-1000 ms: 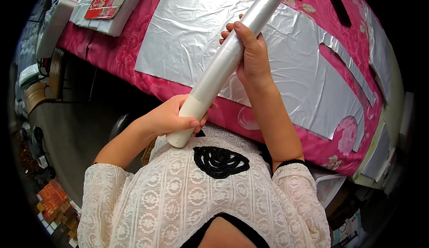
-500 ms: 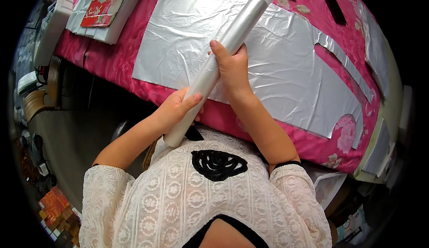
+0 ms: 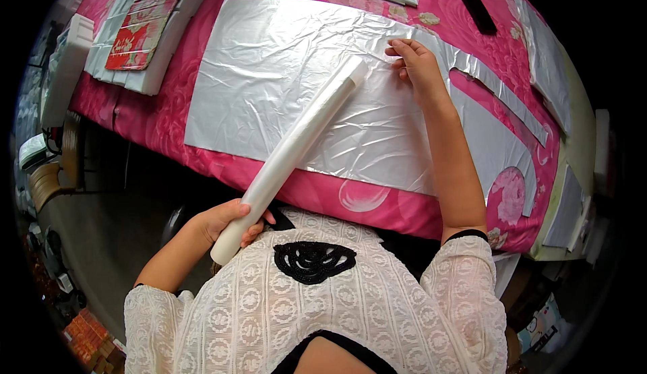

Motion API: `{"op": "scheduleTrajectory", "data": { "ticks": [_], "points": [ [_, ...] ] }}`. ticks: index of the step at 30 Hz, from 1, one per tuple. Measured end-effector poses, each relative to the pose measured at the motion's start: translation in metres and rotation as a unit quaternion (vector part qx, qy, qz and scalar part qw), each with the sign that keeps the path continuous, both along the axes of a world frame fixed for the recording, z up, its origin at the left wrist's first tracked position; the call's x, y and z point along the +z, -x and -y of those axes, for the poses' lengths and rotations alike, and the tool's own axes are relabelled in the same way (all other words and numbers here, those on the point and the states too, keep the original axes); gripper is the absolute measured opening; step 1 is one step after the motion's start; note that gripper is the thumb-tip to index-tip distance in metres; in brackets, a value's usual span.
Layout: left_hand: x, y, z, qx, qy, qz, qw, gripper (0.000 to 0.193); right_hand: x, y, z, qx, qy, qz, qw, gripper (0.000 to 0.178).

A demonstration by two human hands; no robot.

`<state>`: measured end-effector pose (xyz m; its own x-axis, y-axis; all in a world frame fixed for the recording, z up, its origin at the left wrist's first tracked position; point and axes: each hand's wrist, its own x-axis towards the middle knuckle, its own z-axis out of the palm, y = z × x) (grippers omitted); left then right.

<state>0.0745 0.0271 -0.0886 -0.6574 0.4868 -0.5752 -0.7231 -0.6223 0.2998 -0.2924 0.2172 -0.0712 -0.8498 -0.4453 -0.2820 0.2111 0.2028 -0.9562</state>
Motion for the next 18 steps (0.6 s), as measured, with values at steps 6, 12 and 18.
{"op": "scheduleTrajectory", "data": {
  "ticks": [6, 12, 18],
  "points": [
    [-0.001, 0.003, -0.003, -0.011, 0.022, -0.001, 1.0, 0.063, 0.007, -0.009, 0.004, 0.163, -0.079, 0.019, 0.983, 0.027],
    [0.008, 0.003, -0.004, -0.041, 0.114, -0.033, 0.992, 0.066, 0.016, -0.016, 0.012, 0.285, -0.079, 0.031, 0.955, 0.023],
    [0.013, 0.0, -0.003, -0.016, 0.125, -0.035, 0.991, 0.076, 0.003, 0.001, 0.002, 0.186, -0.08, -0.038, 0.979, 0.019]
  ]
}}
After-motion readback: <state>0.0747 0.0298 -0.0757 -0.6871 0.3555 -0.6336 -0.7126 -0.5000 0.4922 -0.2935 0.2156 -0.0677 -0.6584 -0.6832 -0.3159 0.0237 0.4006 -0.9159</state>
